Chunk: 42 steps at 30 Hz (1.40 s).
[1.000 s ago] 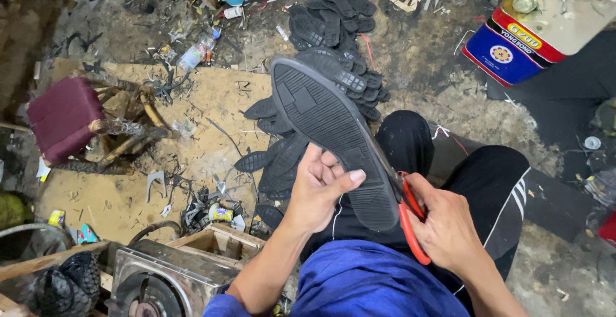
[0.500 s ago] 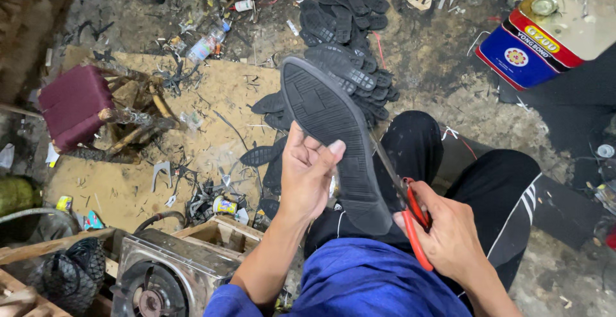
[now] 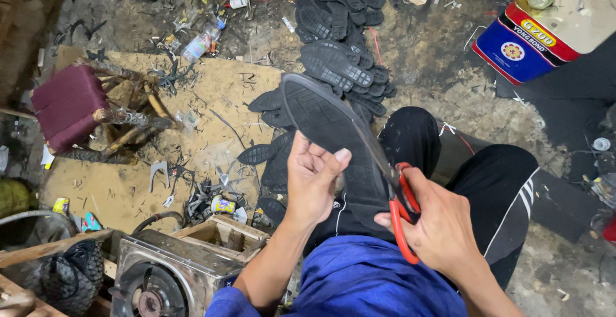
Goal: The person sits on the floor and uses red-handled shears to trim the edges of black rubber shoe soles. They pick up soles from a pile, cut along the perimeter, and place the trimmed pieces back down.
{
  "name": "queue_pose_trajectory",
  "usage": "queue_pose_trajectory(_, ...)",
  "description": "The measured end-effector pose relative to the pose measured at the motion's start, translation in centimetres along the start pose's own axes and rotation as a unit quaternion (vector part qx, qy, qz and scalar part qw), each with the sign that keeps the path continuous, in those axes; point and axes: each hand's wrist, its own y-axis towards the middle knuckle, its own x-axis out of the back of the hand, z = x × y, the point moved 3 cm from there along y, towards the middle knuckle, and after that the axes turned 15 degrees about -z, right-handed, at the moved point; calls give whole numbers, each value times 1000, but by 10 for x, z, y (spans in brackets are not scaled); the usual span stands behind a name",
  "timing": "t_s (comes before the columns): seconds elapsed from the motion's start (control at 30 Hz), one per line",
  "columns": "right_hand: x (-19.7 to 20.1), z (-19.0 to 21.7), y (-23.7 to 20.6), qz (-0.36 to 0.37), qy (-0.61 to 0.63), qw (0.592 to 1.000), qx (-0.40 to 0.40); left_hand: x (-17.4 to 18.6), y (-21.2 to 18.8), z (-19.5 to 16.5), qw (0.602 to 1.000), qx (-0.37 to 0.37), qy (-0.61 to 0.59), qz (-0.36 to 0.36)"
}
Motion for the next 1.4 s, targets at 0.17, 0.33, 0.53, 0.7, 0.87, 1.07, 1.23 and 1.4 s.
queue_pose_trajectory(0.17, 1, 9, 5, 5, -33, 999, -34, 7, -3, 3, 1000, 6, 2, 23)
queue_pose_trajectory(0.33, 5, 10, 6, 1, -42, 999, -15, 17, 4, 1, 999, 14, 19, 33)
queue_pose_trajectory(0.53, 8, 0, 3, -1, -20, 999, -43, 18, 11, -10, 997, 20, 41, 58)
queue_pose_trajectory(0.7, 0, -17, -3, 37, 68, 992, -95, 19, 15, -19, 998, 34, 21, 42)
queue_pose_trajectory(0.87, -26, -21, -5, 8, 324, 943, -76, 7, 2, -7, 998, 45, -28, 46)
queue_pose_trajectory(1.07, -46, -15, -17, 47, 342, 933, -98, 11, 13, -14, 998, 31, -27, 39)
queue_pose_trajectory(1.23, -38, -6, -12, 11, 302, 953, -31, 12, 28, -30, 999, -3, -11, 34)
queue_pose_trajectory(1.4, -27, -11, -3, 32, 156, 981, -107, 13, 25, -27, 998, 27, -45, 35)
